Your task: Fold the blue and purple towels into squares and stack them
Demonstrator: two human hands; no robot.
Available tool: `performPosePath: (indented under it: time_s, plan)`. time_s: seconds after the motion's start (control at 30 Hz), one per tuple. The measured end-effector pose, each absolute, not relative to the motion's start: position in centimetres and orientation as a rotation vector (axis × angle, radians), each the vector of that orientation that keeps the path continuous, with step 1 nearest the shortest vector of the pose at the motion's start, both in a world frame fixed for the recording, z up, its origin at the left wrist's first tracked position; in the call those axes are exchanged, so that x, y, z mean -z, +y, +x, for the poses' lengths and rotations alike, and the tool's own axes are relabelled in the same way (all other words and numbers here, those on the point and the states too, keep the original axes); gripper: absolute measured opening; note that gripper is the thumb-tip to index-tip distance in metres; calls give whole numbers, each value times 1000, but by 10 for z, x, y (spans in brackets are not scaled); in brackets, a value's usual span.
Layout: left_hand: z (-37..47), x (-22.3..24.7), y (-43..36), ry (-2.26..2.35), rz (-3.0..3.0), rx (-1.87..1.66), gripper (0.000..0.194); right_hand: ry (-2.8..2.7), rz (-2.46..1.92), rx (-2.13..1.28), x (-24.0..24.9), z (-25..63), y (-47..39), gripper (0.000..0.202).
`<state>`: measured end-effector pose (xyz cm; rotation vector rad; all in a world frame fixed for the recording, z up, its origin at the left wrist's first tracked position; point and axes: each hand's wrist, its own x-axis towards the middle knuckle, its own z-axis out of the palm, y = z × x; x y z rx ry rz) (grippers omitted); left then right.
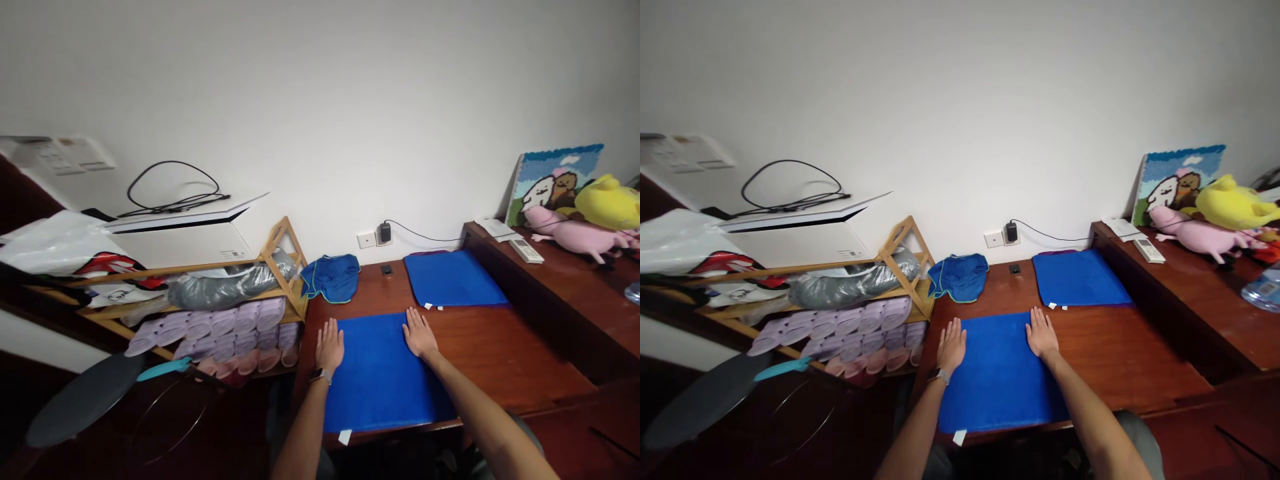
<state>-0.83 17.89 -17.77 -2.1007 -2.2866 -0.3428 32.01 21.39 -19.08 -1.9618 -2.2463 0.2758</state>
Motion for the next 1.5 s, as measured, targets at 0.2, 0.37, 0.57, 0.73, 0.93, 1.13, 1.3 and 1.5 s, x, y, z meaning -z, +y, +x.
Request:
performPosePath:
  time_s: [0.2,0.37,0.57,0.73,0.93,1.13,1.3,1.5]
  plan:
    - [-9,163,162,-2171,-2090,432,62,-2249,-1961,-275,188,319,213,70]
    - [85,171,154,-1792,-2505,477,59,-2244,-1952,-249,193,320,214,69]
    - [61,195,142,-2001,-2373,408,61,-2257,-1959,-263,189,321,214,70]
    - [-21,209,121,-2113,-2132,432,63,-2241,-1951,-253,187,321,212,69]
    - [-30,190,78,-2208,-1962,494,63,-2201,-1964,-307,175,317,210,68]
    - [-17,174,-4,-2344,-1700,492,54,-2056,-1773,-215,143,326,175,60]
    - [-16,188,-46,-2402,-1763,647,55,-2101,-1479,-253,146,381,80,40]
    - [-3,189,-44,-2442,-1820,1086,43,-2343,-1236,-232,166,425,1,31]
